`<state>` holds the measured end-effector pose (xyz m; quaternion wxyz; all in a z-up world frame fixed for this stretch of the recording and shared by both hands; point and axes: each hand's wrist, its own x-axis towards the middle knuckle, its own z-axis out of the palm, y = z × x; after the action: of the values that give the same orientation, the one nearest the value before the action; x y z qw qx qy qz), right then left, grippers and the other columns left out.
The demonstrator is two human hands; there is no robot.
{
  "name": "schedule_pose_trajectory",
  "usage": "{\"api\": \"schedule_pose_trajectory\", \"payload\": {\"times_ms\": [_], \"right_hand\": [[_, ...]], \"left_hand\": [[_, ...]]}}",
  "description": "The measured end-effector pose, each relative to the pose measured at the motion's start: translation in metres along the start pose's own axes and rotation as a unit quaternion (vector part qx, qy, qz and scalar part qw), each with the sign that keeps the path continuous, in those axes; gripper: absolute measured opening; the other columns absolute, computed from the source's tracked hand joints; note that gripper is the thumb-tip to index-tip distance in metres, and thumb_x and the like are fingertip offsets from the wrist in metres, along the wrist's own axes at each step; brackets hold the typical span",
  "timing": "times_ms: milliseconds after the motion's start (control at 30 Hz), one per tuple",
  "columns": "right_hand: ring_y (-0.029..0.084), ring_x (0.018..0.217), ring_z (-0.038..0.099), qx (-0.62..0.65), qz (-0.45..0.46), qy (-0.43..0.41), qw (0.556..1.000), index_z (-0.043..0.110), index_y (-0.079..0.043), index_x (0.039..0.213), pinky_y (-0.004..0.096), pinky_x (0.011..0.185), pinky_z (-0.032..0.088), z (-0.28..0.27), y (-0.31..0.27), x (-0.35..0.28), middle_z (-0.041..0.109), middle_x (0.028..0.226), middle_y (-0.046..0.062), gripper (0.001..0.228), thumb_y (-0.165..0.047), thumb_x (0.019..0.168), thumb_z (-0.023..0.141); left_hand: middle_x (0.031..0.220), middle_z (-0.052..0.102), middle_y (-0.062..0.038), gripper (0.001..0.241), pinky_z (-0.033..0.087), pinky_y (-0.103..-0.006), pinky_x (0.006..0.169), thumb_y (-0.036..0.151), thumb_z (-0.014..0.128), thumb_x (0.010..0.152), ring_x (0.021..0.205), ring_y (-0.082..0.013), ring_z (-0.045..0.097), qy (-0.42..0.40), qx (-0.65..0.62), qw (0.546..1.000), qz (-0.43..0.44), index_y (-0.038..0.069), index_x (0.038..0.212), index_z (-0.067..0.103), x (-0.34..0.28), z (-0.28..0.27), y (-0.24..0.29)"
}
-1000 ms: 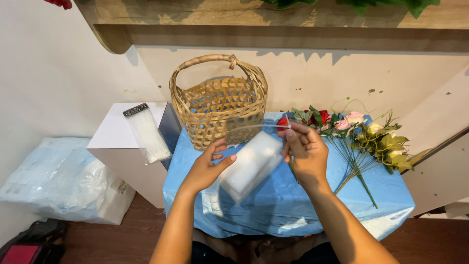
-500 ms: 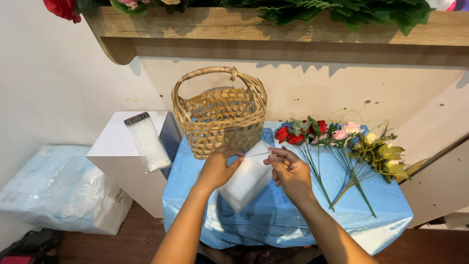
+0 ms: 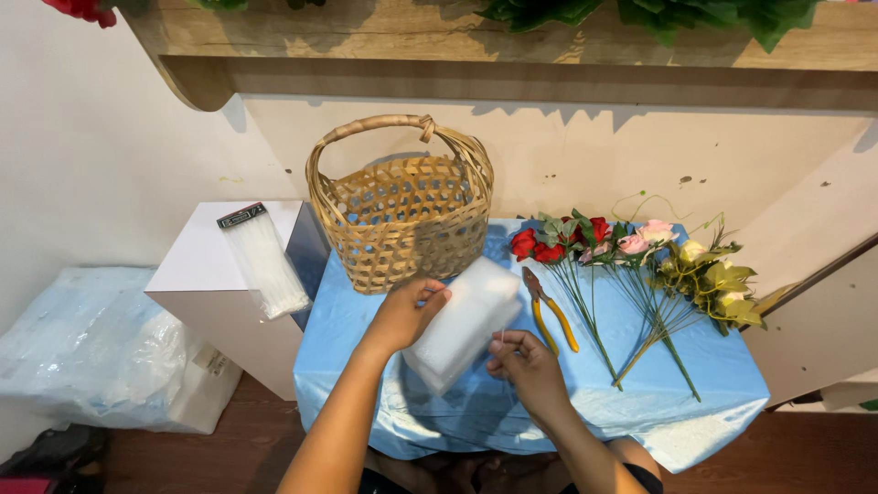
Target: The person prepares a base for a floral arrangement by wrapping a block of foam in plastic, securing it with a cable tie using pliers, and placing the assembly into a woven basket.
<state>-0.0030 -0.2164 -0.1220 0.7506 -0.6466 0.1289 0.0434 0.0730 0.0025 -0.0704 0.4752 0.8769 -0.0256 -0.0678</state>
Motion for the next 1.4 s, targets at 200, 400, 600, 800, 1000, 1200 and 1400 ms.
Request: {"api": "schedule_pose_trajectory", "payload": {"times_ms": [200,400,600,800,1000,1200,1400], "right_hand": [[0.028,0.079,0.076,0.012,0.076,-0.014,0.997,0.065,0.000,0.100,0.039,0.080,0.066,0.005,0.005,0.009,0.062,0.097,0.013,0.011,-0.010,0.097,0.070],[0.031,0.094,0.078,-0.039,0.105,-0.032,0.993,0.067,0.000,0.094,0.042,0.079,0.068,0.006,-0.002,0.004,0.071,0.098,0.014,0.013,-0.011,0.094,0.074],[0.027,0.090,0.077,-0.017,0.089,-0.012,0.996,0.067,0.001,0.092,0.041,0.077,0.069,0.012,-0.005,0.001,0.071,0.095,0.015,0.011,-0.008,0.095,0.073],[0.021,0.084,0.072,0.012,0.007,0.023,1.000,0.073,0.000,0.094,0.037,0.058,0.066,0.004,0.013,0.024,0.077,0.111,0.012,0.013,-0.008,0.086,0.079],[0.022,0.102,0.069,0.013,-0.112,0.021,0.993,0.076,0.007,0.106,0.039,0.081,0.065,0.002,-0.019,0.021,0.071,0.123,0.017,0.024,-0.009,0.089,0.081],[0.010,0.089,0.067,0.051,-0.173,0.000,0.984,0.075,0.005,0.112,0.025,0.077,0.064,-0.004,-0.024,0.026,0.072,0.113,0.009,0.023,-0.009,0.093,0.076],[0.008,0.071,0.065,0.075,-0.186,-0.023,0.979,0.074,0.007,0.108,0.022,0.066,0.064,-0.015,0.002,0.051,0.068,0.089,0.006,0.023,-0.004,0.089,0.080]], "left_hand": [[0.125,0.071,-0.007,0.061,0.043,-0.0361,0.093,0.061,0.035,0.095,0.116,-0.0241,0.064,-0.112,0.061,0.990,-0.052,0.017,0.119,0.070,-0.010,-0.011,0.023],[0.144,0.064,-0.001,0.085,0.044,-0.0359,0.099,0.075,0.040,0.079,0.124,-0.0226,0.063,-0.189,0.024,0.970,-0.153,0.023,0.141,0.064,-0.014,-0.020,0.042],[0.128,0.071,-0.009,0.070,0.050,-0.0368,0.089,0.052,0.062,0.082,0.110,-0.0259,0.068,-0.246,-0.138,0.939,-0.198,0.014,0.142,0.063,-0.015,-0.023,0.039],[0.134,0.069,-0.007,0.063,0.054,-0.0380,0.088,0.046,0.057,0.092,0.115,-0.0224,0.067,-0.217,-0.235,0.927,-0.197,0.013,0.145,0.057,-0.018,-0.020,0.028],[0.137,0.066,-0.023,0.078,0.059,-0.0523,0.094,0.046,0.071,0.093,0.117,-0.0348,0.069,-0.143,-0.392,0.899,-0.132,0.005,0.156,0.046,-0.020,-0.004,-0.003],[0.132,0.068,-0.021,0.077,0.055,-0.0550,0.097,0.051,0.069,0.092,0.114,-0.0374,0.068,-0.060,-0.516,0.836,-0.179,0.004,0.150,0.053,-0.034,0.022,-0.008],[0.126,0.069,-0.019,0.065,0.047,-0.0617,0.105,0.044,0.074,0.088,0.116,-0.0398,0.065,0.000,-0.600,0.778,-0.185,0.007,0.140,0.061,-0.060,0.033,0.014]]}}
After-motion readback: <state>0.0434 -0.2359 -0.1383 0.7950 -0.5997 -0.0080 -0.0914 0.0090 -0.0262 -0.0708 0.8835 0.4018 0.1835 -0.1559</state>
